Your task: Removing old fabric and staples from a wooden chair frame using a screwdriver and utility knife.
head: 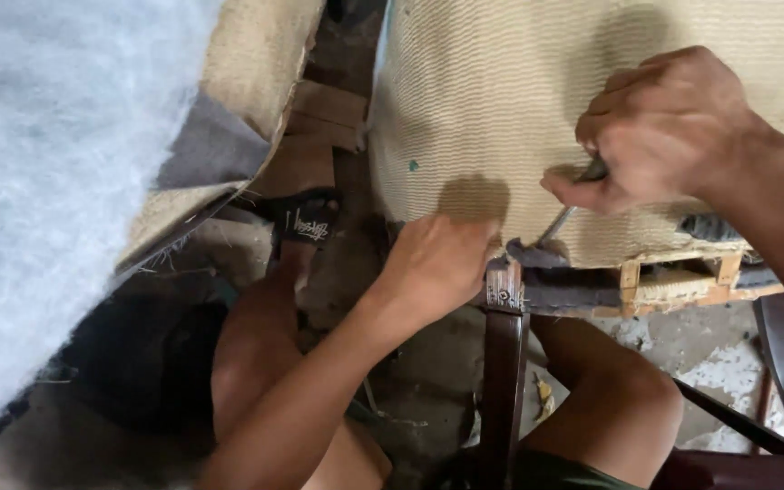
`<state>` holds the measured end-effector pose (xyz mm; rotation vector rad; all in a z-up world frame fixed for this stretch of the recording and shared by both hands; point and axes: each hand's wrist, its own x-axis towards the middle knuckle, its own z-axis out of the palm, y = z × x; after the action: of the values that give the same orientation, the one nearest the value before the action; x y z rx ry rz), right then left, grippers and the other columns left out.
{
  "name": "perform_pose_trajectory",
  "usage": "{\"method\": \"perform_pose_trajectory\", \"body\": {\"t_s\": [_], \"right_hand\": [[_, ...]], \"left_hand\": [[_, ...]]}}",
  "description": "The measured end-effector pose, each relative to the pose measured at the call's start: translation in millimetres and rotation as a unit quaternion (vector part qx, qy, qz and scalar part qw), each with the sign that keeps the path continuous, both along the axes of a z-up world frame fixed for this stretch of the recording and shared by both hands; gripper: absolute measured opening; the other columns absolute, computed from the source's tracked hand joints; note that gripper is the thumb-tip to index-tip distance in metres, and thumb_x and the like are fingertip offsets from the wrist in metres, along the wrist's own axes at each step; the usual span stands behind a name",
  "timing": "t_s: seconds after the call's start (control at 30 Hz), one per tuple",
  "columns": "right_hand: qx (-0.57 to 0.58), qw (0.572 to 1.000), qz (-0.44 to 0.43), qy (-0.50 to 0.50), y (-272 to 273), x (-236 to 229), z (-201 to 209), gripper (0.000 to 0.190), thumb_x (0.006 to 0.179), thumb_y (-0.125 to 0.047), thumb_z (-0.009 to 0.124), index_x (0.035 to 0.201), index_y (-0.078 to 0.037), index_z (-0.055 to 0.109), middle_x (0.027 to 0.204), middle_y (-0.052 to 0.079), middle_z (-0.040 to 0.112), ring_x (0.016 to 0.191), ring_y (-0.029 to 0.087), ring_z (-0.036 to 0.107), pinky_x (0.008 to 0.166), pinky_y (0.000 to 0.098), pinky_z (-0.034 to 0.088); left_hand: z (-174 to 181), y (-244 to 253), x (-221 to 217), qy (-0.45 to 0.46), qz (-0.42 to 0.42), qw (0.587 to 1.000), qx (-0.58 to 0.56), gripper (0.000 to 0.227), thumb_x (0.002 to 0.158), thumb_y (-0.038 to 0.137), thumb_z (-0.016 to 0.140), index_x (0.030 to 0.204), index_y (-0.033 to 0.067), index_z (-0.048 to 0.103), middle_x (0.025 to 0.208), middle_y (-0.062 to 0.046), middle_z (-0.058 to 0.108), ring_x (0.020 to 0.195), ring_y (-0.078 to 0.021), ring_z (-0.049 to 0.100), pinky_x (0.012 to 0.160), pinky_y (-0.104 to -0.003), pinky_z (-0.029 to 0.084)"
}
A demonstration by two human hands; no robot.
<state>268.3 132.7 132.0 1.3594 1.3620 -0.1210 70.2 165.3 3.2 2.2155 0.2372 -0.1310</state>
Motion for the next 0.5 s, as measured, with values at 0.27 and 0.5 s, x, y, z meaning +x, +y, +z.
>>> {"method": "perform_pose_trajectory", "body": {"t_s": [0.27,0.5], "right_hand": [[0.001,0.924,-0.376,-0.07,-115,-63,25,0.067,0.091,-0.08,0.013,0.1,-0.036,0.063,0.081,-0.004,0.081,0.087,0.02,0.079,0.08,0.0354,0.056],[0.145,0.781,-0.591,-0.141,-215,-123,31,0.048,0.087,-0.075,0.043,0.114,-0.042,0.064,0.099,0.005,0.083,0.1,0.028,0.078,0.082,0.0325,0.059]], "left_hand": [[-2,-7,7,0.006,0.084,0.993,-0.084,0.03,0.091,0.002,0.051,0.113,0.0058,0.071,0.081,-0.006,0.074,0.069,-0.0232,0.07,0.066,-0.042,0.059],[-40,-60,-10,-0.103,0.102,0.989,-0.005,0.033,0.094,0.006,0.059,0.126,0.003,0.066,0.083,-0.008,0.059,0.07,-0.0275,0.064,0.047,-0.044,0.053]]}}
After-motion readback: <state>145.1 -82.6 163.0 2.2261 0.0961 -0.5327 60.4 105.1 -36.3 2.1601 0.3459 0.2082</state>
